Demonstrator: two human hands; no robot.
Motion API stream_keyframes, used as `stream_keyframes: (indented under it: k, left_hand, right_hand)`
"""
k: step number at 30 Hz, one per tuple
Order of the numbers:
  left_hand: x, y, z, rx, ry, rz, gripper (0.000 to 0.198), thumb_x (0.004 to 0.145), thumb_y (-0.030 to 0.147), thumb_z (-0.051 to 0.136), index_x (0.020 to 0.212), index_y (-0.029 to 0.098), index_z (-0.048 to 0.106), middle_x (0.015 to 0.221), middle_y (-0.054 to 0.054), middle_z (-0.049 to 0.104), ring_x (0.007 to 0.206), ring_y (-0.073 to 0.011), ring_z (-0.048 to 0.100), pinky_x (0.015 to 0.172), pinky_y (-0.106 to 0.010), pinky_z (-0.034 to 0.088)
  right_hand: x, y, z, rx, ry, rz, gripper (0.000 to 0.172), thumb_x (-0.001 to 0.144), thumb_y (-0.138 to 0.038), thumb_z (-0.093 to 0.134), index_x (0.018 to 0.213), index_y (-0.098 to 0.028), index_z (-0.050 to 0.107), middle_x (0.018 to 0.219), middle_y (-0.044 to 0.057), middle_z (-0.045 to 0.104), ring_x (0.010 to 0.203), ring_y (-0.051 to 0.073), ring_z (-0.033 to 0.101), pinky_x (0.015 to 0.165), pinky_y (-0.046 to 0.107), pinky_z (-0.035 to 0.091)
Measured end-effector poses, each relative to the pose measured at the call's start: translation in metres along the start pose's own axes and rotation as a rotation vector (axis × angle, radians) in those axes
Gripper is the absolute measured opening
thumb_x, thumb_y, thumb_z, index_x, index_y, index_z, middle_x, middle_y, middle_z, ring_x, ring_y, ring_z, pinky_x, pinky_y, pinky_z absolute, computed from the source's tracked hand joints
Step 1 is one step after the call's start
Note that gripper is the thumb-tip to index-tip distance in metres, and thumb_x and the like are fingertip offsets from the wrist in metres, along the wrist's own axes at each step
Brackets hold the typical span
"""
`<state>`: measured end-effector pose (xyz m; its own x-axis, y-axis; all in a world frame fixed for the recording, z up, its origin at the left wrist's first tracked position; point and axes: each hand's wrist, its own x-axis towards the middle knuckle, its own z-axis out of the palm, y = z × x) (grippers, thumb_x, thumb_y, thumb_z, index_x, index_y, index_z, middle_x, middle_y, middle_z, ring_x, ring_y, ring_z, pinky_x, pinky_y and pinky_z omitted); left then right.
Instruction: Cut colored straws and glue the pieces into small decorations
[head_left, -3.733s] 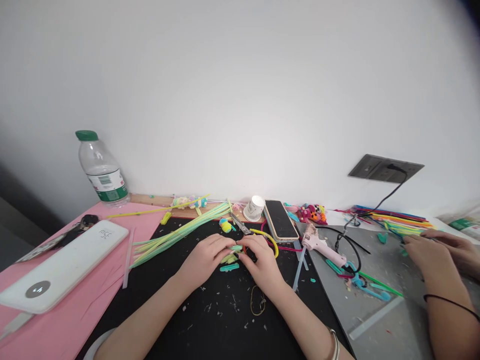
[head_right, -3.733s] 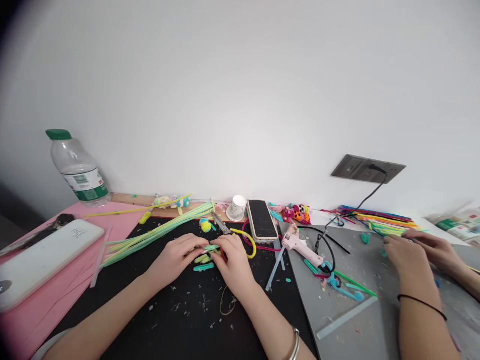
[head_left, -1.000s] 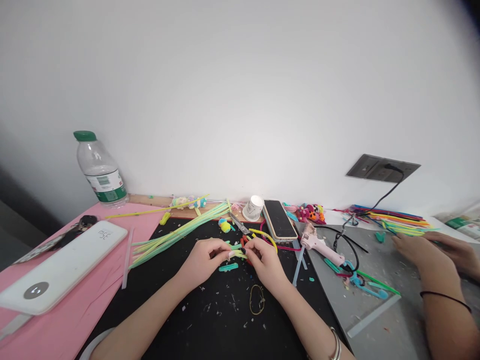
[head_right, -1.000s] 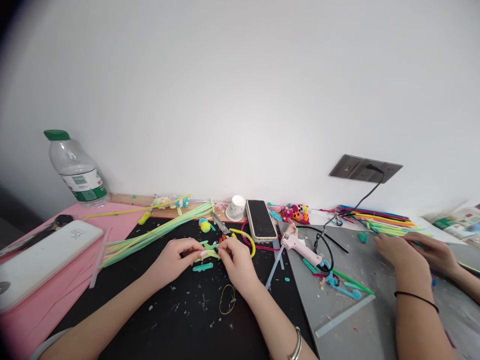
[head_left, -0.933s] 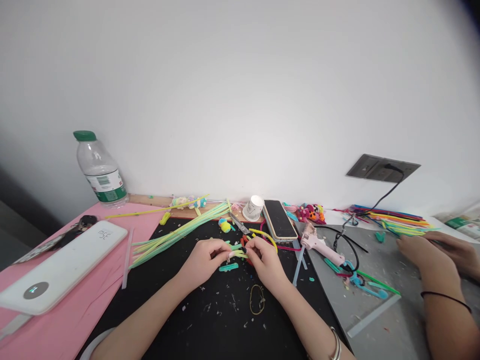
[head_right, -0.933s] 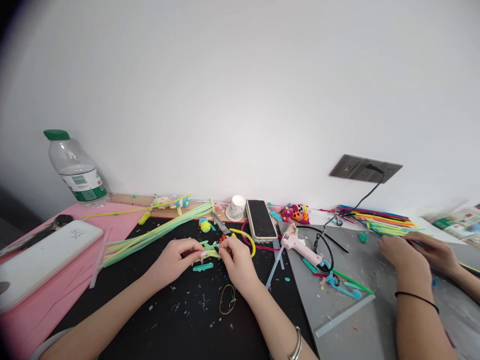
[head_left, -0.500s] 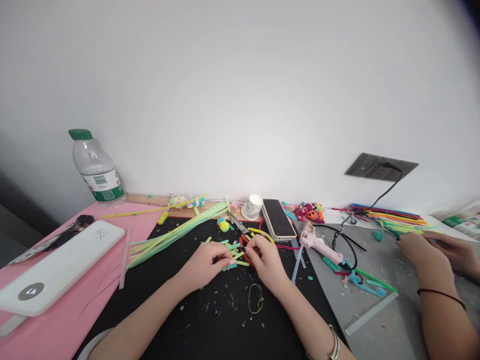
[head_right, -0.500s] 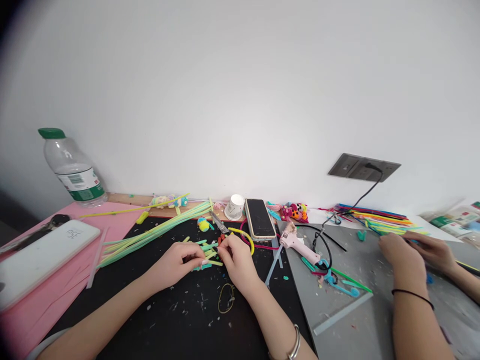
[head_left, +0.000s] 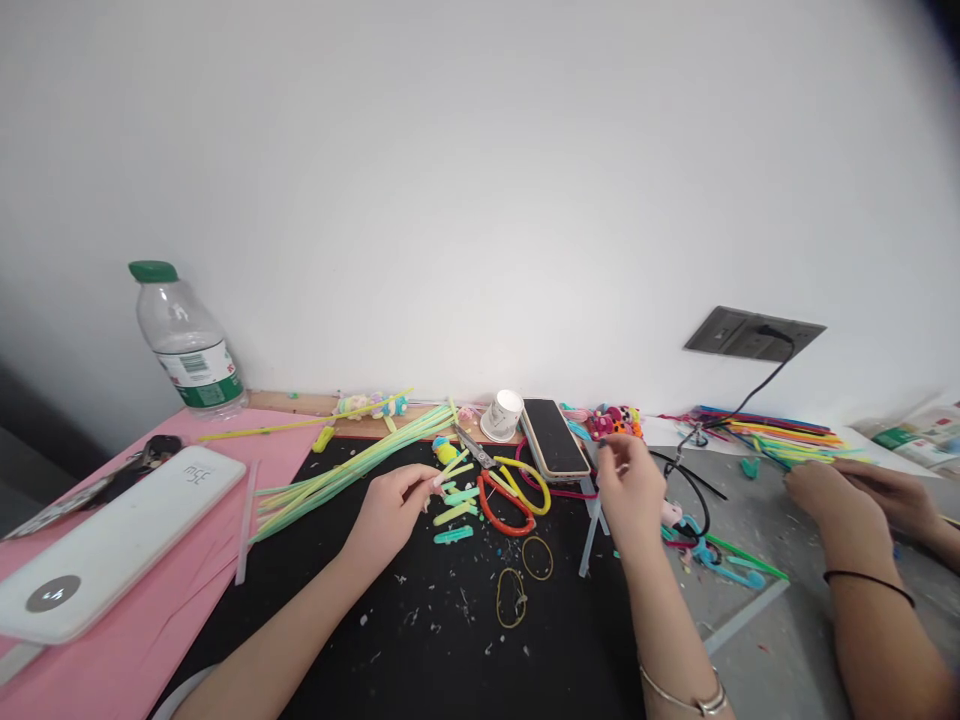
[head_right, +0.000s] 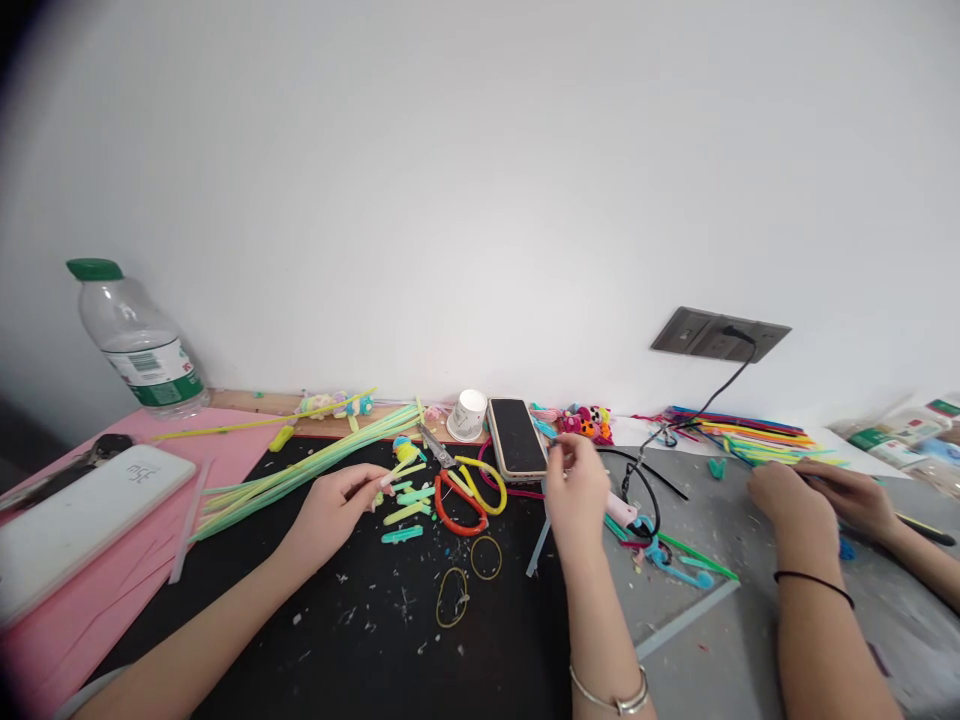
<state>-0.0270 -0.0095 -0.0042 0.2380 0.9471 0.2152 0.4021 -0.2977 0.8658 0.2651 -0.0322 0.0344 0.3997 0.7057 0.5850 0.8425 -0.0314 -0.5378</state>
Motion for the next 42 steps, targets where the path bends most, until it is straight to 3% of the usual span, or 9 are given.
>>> stream_keyframes:
  k: [3, 6, 13, 20, 29, 32, 35, 39, 42]
  left_hand:
    - [0.000, -0.002, 0.000, -0.046, 0.011, -0.039, 0.026, 0.087, 0.036, 0.044, 0.083, 0.019, 0.064, 0.079, -0.002, 0.067, 0.062, -0.0146, 0.055, 0.061, -0.025, 0.044]
    - [0.001, -0.003, 0.001, -0.051, 0.019, -0.059, 0.027, 0.087, 0.038, 0.045, 0.083, 0.019, 0.063, 0.080, -0.002, 0.067, 0.061, -0.0145, 0.055, 0.061, -0.025, 0.044]
    - [0.001, -0.002, 0.000, 0.010, 0.014, -0.019, 0.025, 0.088, 0.036, 0.043, 0.081, 0.019, 0.060, 0.070, 0.001, 0.060, 0.058, -0.0134, 0.053, 0.058, -0.024, 0.040]
    - [0.000, 0.005, -0.002, 0.059, -0.001, 0.027, 0.025, 0.089, 0.033, 0.041, 0.076, 0.019, 0.057, 0.065, 0.002, 0.054, 0.057, -0.0131, 0.051, 0.059, -0.024, 0.037]
    - [0.000, 0.004, -0.002, 0.068, 0.010, 0.078, 0.026, 0.089, 0.032, 0.038, 0.076, 0.019, 0.056, 0.065, 0.002, 0.053, 0.058, -0.0137, 0.050, 0.060, -0.024, 0.037]
    - [0.000, 0.004, -0.002, 0.081, 0.008, 0.102, 0.026, 0.090, 0.030, 0.037, 0.075, 0.019, 0.056, 0.065, 0.001, 0.052, 0.059, -0.0138, 0.050, 0.061, -0.024, 0.037]
    - [-0.001, 0.004, -0.001, 0.095, 0.000, 0.121, 0.026, 0.091, 0.029, 0.036, 0.075, 0.019, 0.055, 0.068, 0.001, 0.054, 0.061, -0.0140, 0.050, 0.063, -0.025, 0.037]
    - [-0.001, 0.003, -0.001, 0.096, -0.002, 0.127, 0.026, 0.091, 0.029, 0.036, 0.077, 0.019, 0.055, 0.072, -0.001, 0.056, 0.064, -0.0148, 0.052, 0.063, -0.025, 0.039]
    - [-0.001, 0.003, -0.001, 0.098, 0.025, 0.109, 0.026, 0.091, 0.029, 0.036, 0.077, 0.019, 0.056, 0.072, -0.001, 0.057, 0.063, -0.0147, 0.053, 0.063, -0.026, 0.040]
  right_hand:
    - [0.009, 0.032, -0.011, -0.288, 0.003, 0.185, 0.036, 0.075, -0.023, 0.048, 0.108, -0.010, 0.054, 0.098, 0.016, 0.063, 0.087, 0.028, 0.058, 0.076, 0.036, 0.042]
    - [0.007, 0.054, -0.015, -0.529, -0.257, 0.268, 0.043, 0.071, -0.017, 0.049, 0.112, -0.007, 0.053, 0.106, 0.021, 0.062, 0.101, 0.032, 0.057, 0.083, 0.039, 0.041]
    - [0.007, 0.063, -0.015, -0.659, -0.453, 0.447, 0.050, 0.069, -0.020, 0.052, 0.119, -0.016, 0.052, 0.112, 0.019, 0.062, 0.105, 0.038, 0.057, 0.080, 0.045, 0.044]
    - [0.011, 0.052, -0.014, -0.517, -0.354, 0.472, 0.052, 0.069, -0.028, 0.053, 0.120, -0.019, 0.052, 0.103, 0.015, 0.067, 0.097, 0.035, 0.062, 0.075, 0.041, 0.046]
    - [0.001, 0.014, -0.007, 0.016, -0.075, 0.227, 0.047, 0.075, -0.039, 0.053, 0.114, -0.015, 0.062, 0.094, 0.011, 0.069, 0.085, 0.025, 0.062, 0.072, 0.031, 0.047]
    - [-0.007, 0.000, -0.003, 0.210, -0.178, 0.140, 0.048, 0.077, -0.042, 0.052, 0.113, -0.011, 0.062, 0.085, 0.010, 0.069, 0.079, 0.025, 0.061, 0.068, 0.032, 0.048]
    - [-0.018, -0.009, 0.004, 0.337, -0.355, 0.180, 0.045, 0.077, -0.044, 0.054, 0.104, -0.010, 0.065, 0.066, 0.006, 0.065, 0.061, 0.021, 0.058, 0.056, 0.031, 0.047]
    - [-0.027, -0.013, 0.016, 0.420, -0.494, 0.183, 0.032, 0.075, -0.045, 0.058, 0.076, -0.015, 0.066, 0.061, 0.005, 0.064, 0.059, 0.020, 0.058, 0.057, 0.031, 0.048]
    - [-0.029, -0.013, 0.020, 0.493, -0.546, 0.163, 0.033, 0.077, -0.047, 0.055, 0.069, -0.017, 0.062, 0.063, 0.006, 0.065, 0.059, 0.020, 0.059, 0.058, 0.032, 0.049]
